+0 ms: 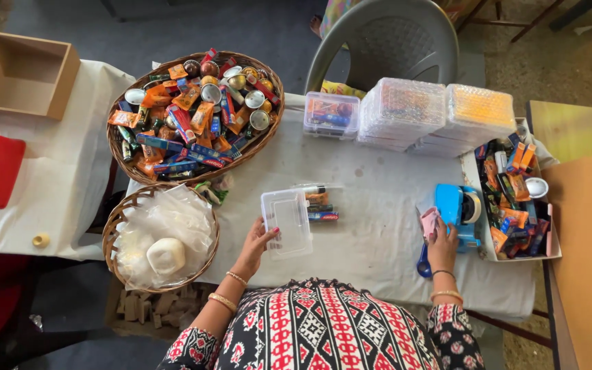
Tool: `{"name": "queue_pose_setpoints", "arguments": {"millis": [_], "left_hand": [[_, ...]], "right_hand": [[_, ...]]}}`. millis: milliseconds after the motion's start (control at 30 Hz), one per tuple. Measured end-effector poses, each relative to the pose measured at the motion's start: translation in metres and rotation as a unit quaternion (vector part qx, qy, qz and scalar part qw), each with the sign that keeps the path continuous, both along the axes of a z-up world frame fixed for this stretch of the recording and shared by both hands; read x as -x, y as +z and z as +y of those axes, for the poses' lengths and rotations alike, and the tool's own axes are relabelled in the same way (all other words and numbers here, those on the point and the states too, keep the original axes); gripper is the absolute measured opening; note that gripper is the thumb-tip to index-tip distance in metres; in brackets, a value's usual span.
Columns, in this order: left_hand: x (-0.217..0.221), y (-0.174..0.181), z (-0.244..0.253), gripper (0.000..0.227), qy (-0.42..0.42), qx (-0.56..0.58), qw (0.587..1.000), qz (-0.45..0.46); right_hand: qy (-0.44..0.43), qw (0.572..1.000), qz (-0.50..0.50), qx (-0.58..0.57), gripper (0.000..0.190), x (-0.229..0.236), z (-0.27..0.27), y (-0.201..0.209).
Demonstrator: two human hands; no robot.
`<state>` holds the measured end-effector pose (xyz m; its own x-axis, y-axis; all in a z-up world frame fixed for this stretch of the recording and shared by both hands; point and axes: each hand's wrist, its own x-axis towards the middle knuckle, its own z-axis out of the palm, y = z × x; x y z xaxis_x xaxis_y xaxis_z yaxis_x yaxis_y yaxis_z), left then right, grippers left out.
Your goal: Organize and pack various small items, including candy, stationery, and small containers, into plastic boxes and bags.
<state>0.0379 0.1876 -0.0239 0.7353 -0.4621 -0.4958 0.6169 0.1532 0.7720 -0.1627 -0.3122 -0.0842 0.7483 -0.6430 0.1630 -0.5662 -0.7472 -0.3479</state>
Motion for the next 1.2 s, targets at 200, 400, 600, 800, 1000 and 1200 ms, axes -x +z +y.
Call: {"name": "queue_pose_setpoints", "arguments": {"millis": [200,400,600,800,1000,1200], "left_hand": [[-0.011,-0.001,-0.014,0.069,-0.013,-0.024,0.999,-0.028],[-0.018,0.008,-0.038,0.081,-0.016,-0.045,0.999,-0.018],[-0.024,0.000,-0.082,0.088,-0.044,-0.039,0.998,-0.019],[-0.021,-0.006,-0.102,0.081,-0.063,-0.044,0.993,-0.093],[-0.009,0.025,-0.097,0.075,-0.100,-0.073,0.987,-0.098],[-0.004,-0.009,-0.093,0.061,0.030,-0.010,0.999,-0.035]], "right_hand": [[0.069,0.997,0.017,0.001,0.041,-0.017,-0.057,-0.068],[0.019,0.993,-0.101,-0.066,0.026,-0.070,-0.007,0.027],[0.290,0.869,-0.286,-0.279,0.014,-0.126,0.157,0.108],[0.488,0.866,-0.091,-0.056,0.067,-0.153,0.216,0.116],[0.413,0.890,-0.109,-0.160,0.059,-0.181,0.204,0.096],[0.445,0.875,-0.088,-0.171,0.054,-0.141,0.239,0.100]]}}
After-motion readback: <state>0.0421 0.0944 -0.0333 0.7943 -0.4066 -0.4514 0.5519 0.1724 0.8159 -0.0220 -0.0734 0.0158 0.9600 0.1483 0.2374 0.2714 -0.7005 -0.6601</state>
